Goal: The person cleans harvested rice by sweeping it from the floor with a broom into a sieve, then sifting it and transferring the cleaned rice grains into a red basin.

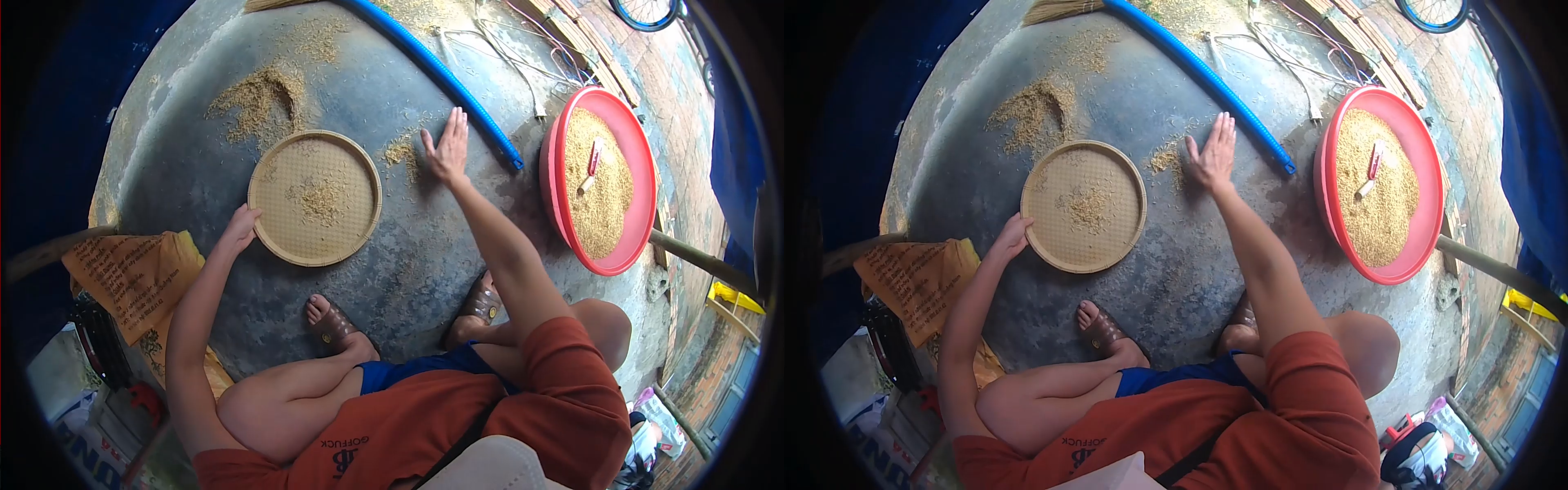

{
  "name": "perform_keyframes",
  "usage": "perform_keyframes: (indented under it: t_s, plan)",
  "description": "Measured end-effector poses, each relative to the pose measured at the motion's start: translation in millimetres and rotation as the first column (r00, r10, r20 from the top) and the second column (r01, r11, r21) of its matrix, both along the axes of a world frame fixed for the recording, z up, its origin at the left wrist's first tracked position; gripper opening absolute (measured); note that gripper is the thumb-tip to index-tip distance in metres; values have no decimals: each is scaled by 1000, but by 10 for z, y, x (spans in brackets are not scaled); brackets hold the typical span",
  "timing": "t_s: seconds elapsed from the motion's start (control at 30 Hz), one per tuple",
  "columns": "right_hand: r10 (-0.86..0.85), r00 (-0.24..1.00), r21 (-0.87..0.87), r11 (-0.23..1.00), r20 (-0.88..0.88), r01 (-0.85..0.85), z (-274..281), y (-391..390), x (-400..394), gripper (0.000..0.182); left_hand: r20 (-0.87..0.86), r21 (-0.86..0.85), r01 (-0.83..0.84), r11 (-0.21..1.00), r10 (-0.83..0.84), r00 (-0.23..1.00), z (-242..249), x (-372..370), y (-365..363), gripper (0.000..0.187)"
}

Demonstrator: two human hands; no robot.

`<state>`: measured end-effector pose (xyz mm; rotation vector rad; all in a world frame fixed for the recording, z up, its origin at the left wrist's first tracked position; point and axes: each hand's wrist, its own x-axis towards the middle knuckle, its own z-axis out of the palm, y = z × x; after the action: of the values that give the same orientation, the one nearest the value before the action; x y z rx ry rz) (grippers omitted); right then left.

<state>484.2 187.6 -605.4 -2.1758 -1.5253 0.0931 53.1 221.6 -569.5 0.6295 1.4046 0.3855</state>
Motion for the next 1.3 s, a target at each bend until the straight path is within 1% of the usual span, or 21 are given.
perform_keyframes:
  t_s: [0.07,0.13,0.17,0.2,0.27,0.3,0.4,0.43,0.6,0.67,0.73,0.8,0.83,0.93,1.0,1.07,1.1,1.17,1.2,1.27,1.3]
  plan:
    - [32,998,-31,999,-61,-34,-58,101,56,85,-4,-10,-3,1000,3,1000,-30,12,15,30]
    - [147,988,-121,981,-49,-152,32,197,-146,87,-64,-1,0,1000,0,998,-63,0,30,31]
    - [280,957,-50,957,-77,-284,17,226,-273,87,-70,-5,-1,1000,1,998,-74,-14,33,31]
    - [365,930,-31,930,-40,-367,-6,236,-428,82,-48,4,0,1000,0,999,-74,-17,46,31]
    - [529,838,33,848,-132,-529,74,120,-625,74,-30,8,-1,1000,1,1000,-48,-6,47,32]
    - [554,822,93,833,-132,-546,129,24,-666,56,-54,14,4,1000,-3,999,-14,15,46,32]
    - [660,720,61,745,-214,-665,-33,-189,-525,42,-68,20,10,1000,-9,998,20,20,27,32]
    - [705,705,116,709,-81,-696,-32,-247,-446,35,-57,28,12,1000,-10,998,15,20,19,32]
    - [640,765,64,763,72,-644,129,-322,-116,47,-76,58,43,997,-39,996,19,19,28,31]
    - [590,785,-143,807,186,-573,329,-369,-79,55,-99,76,69,995,-62,993,29,39,49,31]
    - [614,757,-115,788,223,-605,300,-329,-107,56,-160,94,112,989,-96,982,43,42,56,31]
    - [619,778,-294,768,111,-569,268,-245,-205,53,-161,102,122,987,-105,981,16,25,61,31]
    - [636,764,-277,758,112,-590,292,-195,-245,37,-161,107,130,986,-112,980,-2,21,67,31]
    - [700,711,-389,673,61,-629,190,-31,-288,22,-220,87,139,986,-117,969,26,20,48,31]
    - [702,711,-378,671,44,-638,156,14,-291,16,-253,120,166,979,-131,959,38,14,31,31]
    - [523,850,-358,782,-66,-510,101,22,-349,16,-284,149,195,969,-147,947,17,-19,15,31]
    - [523,850,-355,784,-65,-509,108,34,-420,16,-296,153,211,965,-159,942,-25,-60,26,31]
    - [329,887,-146,909,-324,-391,141,12,-734,14,-303,152,231,961,-177,937,-14,-31,20,31]
    - [225,835,-264,880,-502,-395,444,11,-970,13,-290,136,215,967,-168,942,66,23,-1,31]
    - [472,694,47,843,-543,-536,464,-79,-1401,14,-277,121,190,974,-150,949,85,29,-29,31]
    - [503,684,-87,769,-529,-633,609,-118,-1529,15,-277,136,199,971,-155,948,66,32,-16,31]
